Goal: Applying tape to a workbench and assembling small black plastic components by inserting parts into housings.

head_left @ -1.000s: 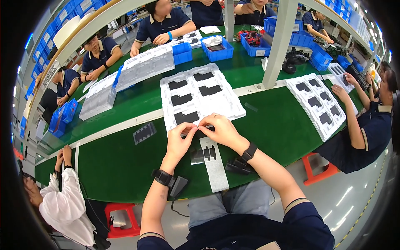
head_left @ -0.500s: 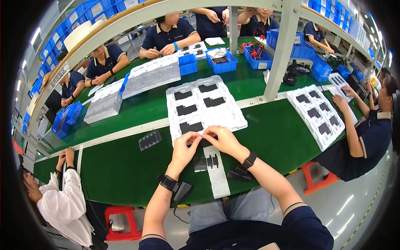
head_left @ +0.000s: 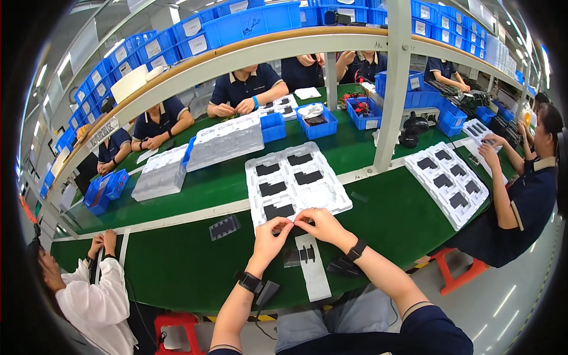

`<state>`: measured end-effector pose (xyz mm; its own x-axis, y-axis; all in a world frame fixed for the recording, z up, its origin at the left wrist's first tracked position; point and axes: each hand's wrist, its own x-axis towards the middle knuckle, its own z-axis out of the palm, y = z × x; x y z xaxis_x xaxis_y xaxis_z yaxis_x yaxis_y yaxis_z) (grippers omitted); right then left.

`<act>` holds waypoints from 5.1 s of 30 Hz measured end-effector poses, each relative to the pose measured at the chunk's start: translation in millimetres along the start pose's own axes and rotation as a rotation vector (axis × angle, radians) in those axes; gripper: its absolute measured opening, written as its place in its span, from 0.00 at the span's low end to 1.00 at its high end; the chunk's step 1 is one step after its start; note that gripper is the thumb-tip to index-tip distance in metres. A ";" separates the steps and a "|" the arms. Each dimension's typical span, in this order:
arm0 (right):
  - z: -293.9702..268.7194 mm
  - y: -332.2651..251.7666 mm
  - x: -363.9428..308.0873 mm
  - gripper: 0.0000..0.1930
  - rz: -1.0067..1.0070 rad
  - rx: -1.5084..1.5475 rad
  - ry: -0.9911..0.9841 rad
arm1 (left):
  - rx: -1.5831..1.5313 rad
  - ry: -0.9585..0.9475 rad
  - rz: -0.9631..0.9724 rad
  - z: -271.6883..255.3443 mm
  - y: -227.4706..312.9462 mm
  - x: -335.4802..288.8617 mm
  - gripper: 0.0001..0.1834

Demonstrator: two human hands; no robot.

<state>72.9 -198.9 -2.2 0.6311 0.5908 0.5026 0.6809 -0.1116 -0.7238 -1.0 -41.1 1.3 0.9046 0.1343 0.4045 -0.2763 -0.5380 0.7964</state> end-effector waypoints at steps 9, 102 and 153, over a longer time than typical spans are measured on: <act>4.1 5.6 2.1 0.08 0.052 0.062 -0.011 | -0.054 -0.044 -0.043 0.0 -5.6 4.3 0.05; -4.0 -6.3 5.2 0.05 -0.044 -0.140 0.010 | -0.029 -0.027 0.010 -3.7 3.5 -0.4 0.06; -1.4 -2.6 5.9 0.03 -0.120 -0.126 0.051 | 0.146 0.041 0.063 0.3 2.1 -2.7 0.06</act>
<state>75.3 -196.2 3.3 0.5580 0.5654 0.6074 0.7917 -0.1435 -0.5938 -3.9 -42.8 1.8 0.8722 0.1285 0.4720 -0.2794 -0.6613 0.6962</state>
